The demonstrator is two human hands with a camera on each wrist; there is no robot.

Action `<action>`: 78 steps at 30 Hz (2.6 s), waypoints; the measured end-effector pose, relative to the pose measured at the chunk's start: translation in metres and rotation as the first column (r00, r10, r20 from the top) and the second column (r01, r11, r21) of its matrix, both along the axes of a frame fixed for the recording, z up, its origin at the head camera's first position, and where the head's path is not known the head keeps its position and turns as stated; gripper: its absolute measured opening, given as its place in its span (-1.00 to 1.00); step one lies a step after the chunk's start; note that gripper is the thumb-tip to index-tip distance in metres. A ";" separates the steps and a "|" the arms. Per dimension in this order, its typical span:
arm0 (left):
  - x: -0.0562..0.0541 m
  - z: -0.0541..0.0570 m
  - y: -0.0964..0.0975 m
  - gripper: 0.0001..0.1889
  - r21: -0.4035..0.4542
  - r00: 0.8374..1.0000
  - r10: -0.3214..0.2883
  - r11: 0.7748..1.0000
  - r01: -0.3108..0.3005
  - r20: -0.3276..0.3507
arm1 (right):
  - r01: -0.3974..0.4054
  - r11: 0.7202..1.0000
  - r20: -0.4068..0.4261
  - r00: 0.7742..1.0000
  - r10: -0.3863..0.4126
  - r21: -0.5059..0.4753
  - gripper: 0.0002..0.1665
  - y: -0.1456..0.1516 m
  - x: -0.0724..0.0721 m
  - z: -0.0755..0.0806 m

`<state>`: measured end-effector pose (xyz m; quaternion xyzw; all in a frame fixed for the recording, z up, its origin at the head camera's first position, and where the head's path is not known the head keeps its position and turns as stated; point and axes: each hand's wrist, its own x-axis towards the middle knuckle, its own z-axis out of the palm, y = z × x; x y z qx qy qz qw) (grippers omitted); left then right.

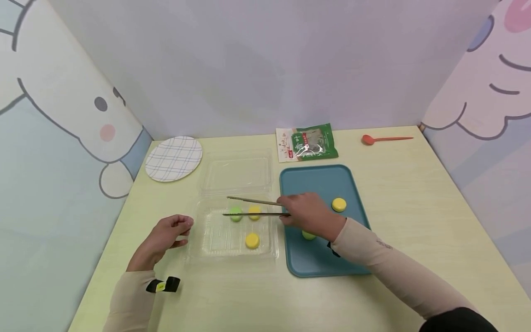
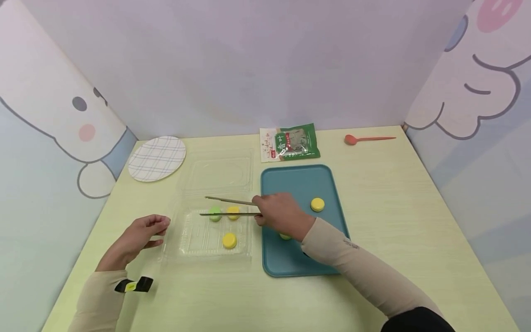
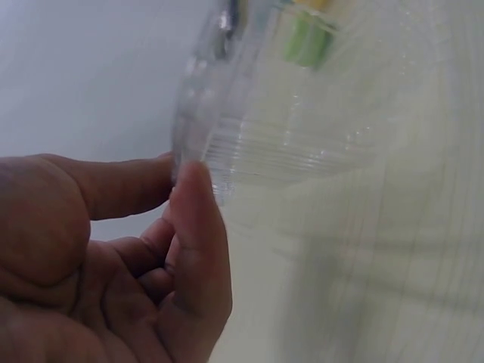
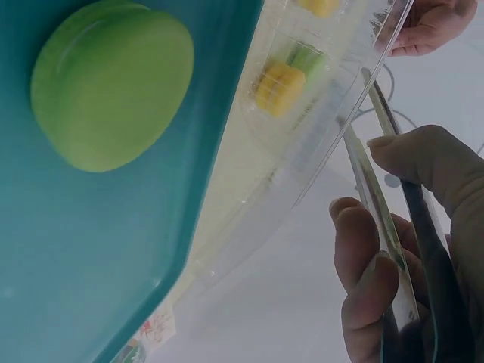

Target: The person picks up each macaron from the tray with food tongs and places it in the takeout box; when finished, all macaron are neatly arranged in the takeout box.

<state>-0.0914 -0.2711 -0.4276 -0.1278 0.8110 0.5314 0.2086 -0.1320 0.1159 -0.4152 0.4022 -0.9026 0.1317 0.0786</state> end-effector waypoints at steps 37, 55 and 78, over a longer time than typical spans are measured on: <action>0.003 -0.002 0.000 -0.64 -0.012 1.000 0.012 1.000 -0.012 -0.026 | 0.273 0.957 -0.017 0.961 -0.276 -0.101 -0.58 0.092 0.036 -0.005; 0.004 -0.005 0.000 -0.64 -0.004 0.999 0.037 0.999 -0.037 -0.009 | 0.348 0.933 -0.016 0.936 -0.350 -0.091 -0.64 0.129 0.051 -0.011; 0.003 -0.004 0.001 -0.63 -0.004 1.000 0.030 1.000 -0.030 -0.011 | 0.453 0.885 -0.008 0.890 -0.456 -0.108 -0.59 0.164 0.071 -0.022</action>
